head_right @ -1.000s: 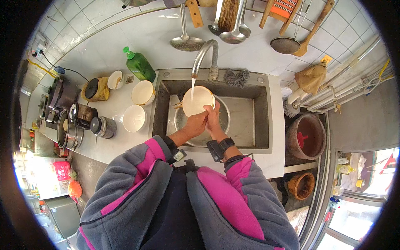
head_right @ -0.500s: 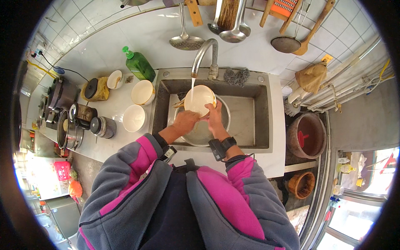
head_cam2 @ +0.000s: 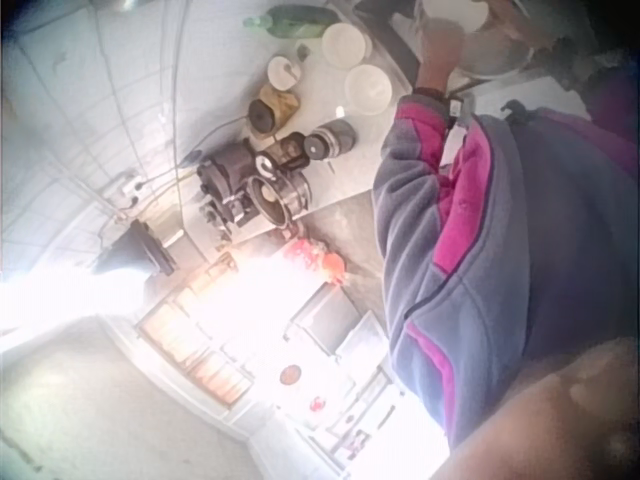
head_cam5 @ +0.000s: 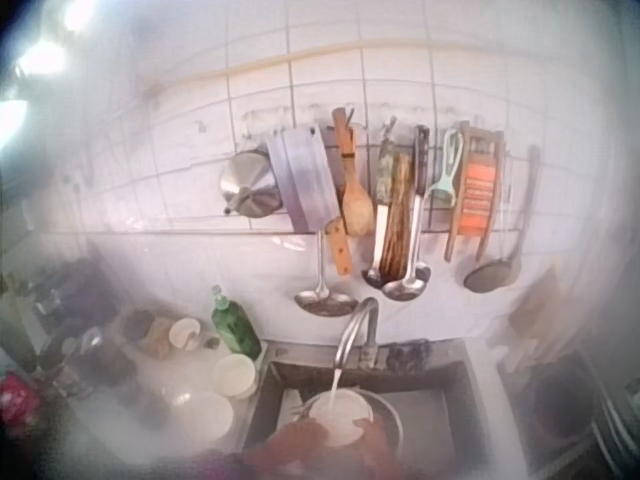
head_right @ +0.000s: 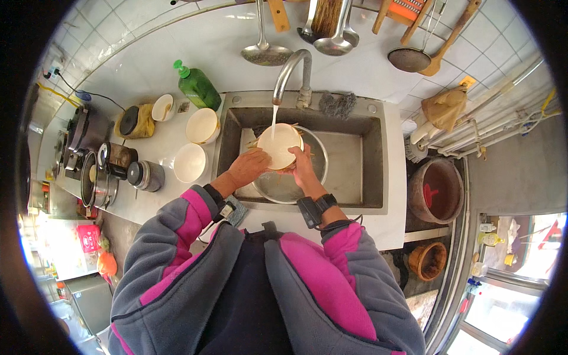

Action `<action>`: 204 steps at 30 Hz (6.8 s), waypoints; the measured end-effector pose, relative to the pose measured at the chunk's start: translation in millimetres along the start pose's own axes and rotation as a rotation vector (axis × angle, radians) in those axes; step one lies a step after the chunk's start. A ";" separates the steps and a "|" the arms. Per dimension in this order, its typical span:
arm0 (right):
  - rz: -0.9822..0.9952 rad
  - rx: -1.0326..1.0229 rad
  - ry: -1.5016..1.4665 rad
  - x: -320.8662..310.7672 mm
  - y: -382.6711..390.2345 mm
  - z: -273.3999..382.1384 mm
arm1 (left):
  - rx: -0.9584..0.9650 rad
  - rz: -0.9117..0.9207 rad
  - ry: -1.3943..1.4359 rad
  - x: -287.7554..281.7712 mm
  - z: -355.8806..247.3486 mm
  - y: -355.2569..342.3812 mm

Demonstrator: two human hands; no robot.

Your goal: The person washes a bowl, a plate, and chopsticks in a kitchen sink using a sponge and running water. The person scrubs each item, rinses it under the tap, and places the cleaned items on the countertop.

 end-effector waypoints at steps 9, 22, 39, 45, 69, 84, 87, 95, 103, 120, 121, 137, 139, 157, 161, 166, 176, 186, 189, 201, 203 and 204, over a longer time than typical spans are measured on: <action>-0.092 -0.104 -0.137 -0.2 -16.3 -24.3 | -0.720 0.015 0.349 23.6 -39.2 -42.1; 0.028 -0.040 -0.139 9.8 -0.9 -0.9 | -0.130 0.182 -0.037 4.9 -14.2 -8.4; -0.021 -0.024 -0.147 0.7 0.9 -3.8 | -0.088 0.116 -0.039 -7.0 -8.7 -5.8; -0.025 -0.120 -0.212 8.4 -11.8 -16.2 | -0.539 0.193 0.175 13.0 -34.4 -37.2; -0.032 0.020 -0.083 10.4 -12.7 -2.6 | -0.653 0.195 0.413 14.0 -12.5 -41.2; 0.101 0.037 -0.295 15.4 -18.8 -3.8 | -1.218 -0.691 1.895 28.1 55.0 -4.0; 0.168 -0.061 -0.262 15.3 -23.0 6.6 | -1.207 -0.721 2.085 36.3 67.5 -7.7; 0.322 -0.087 -0.064 35.5 -14.0 36.7 | -1.094 -0.278 2.249 46.9 93.0 -28.5; 0.295 -0.140 0.271 35.6 -18.7 43.6 | -1.194 -0.159 1.854 32.5 104.8 -50.3; 0.172 -0.236 0.301 11.4 -36.0 12.8 | -0.462 -0.179 0.305 20.5 60.2 -93.1; 0.211 -0.186 0.225 15.6 -30.7 14.1 | -0.505 -0.027 0.402 26.8 75.4 -89.2; 0.002 -0.026 -0.687 20.2 -34.1 25.9 | -1.461 -0.732 1.883 64.1 63.4 -39.7; -0.019 -0.039 -0.713 17.2 -32.1 25.6 | -1.499 -0.763 1.880 68.2 67.2 -37.7; -0.052 0.157 -0.375 20.9 -22.9 4.8 | -1.185 -0.580 1.488 41.0 72.0 -52.1; -0.011 0.055 -0.244 30.9 -23.2 11.0 | -0.873 -0.376 0.960 26.2 40.7 -60.4; -0.094 -0.130 -0.135 23.1 -26.7 16.0 | -0.621 -0.025 0.560 30.7 1.2 -61.6; -0.142 -0.121 -0.030 11.0 -23.2 13.6 | -0.384 0.254 0.153 36.1 0.1 -33.4; -0.164 -0.069 -0.066 -1.8 -12.1 1.6 | -0.226 -0.039 0.093 23.0 -2.3 -18.6; -0.177 -0.075 -0.037 4.0 -11.2 -4.6 | -0.476 0.134 0.264 37.5 -8.4 -22.1; -0.290 -0.155 0.462 16.7 29.0 1.1 | -0.910 -0.301 1.705 54.6 2.8 0.3; -0.284 -0.206 0.508 17.6 32.7 -2.9 | -0.953 -0.368 1.887 57.1 5.2 13.6; -0.298 -0.269 0.610 18.9 34.2 -3.0 | -0.959 -0.401 1.946 57.3 7.4 20.1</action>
Point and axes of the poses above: each hand's wrist, its own y-axis away from the middle knuckle, its own x-axis out of the palm, z = x × y, the point moved 5 cm from there along -y, towards the middle knuckle, and after that the axes turned 1 degree about x, right-handed, at the moved point
